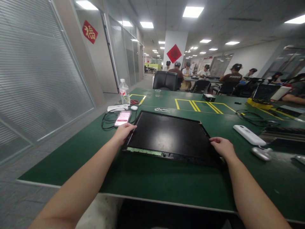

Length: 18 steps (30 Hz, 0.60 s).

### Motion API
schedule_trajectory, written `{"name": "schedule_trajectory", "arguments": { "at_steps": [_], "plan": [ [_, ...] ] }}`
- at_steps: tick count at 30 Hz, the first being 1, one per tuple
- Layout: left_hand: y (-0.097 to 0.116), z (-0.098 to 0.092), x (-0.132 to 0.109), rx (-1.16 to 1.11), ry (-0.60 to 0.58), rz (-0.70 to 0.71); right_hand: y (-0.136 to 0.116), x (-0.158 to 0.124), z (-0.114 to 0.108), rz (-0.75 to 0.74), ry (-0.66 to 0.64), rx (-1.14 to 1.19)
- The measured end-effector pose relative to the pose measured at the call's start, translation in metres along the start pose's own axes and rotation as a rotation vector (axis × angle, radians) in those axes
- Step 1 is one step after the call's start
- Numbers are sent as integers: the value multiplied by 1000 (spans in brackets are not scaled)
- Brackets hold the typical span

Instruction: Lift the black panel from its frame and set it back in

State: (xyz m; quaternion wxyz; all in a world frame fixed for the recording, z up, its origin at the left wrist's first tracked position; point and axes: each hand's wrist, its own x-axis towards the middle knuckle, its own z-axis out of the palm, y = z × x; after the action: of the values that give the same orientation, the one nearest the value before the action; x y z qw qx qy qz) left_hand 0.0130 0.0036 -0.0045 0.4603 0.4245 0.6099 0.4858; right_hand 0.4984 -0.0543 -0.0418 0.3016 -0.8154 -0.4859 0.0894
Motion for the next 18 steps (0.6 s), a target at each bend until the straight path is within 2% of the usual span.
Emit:
{"name": "schedule_trajectory", "arguments": {
  "at_steps": [9,18],
  "plan": [
    [-9,-2,14,-102,46,-35,0,1,2,-35,-44,-138],
    [-9,-2,16,-249,3,-151,1,3,3,-40,-54,-174]
  ]
}}
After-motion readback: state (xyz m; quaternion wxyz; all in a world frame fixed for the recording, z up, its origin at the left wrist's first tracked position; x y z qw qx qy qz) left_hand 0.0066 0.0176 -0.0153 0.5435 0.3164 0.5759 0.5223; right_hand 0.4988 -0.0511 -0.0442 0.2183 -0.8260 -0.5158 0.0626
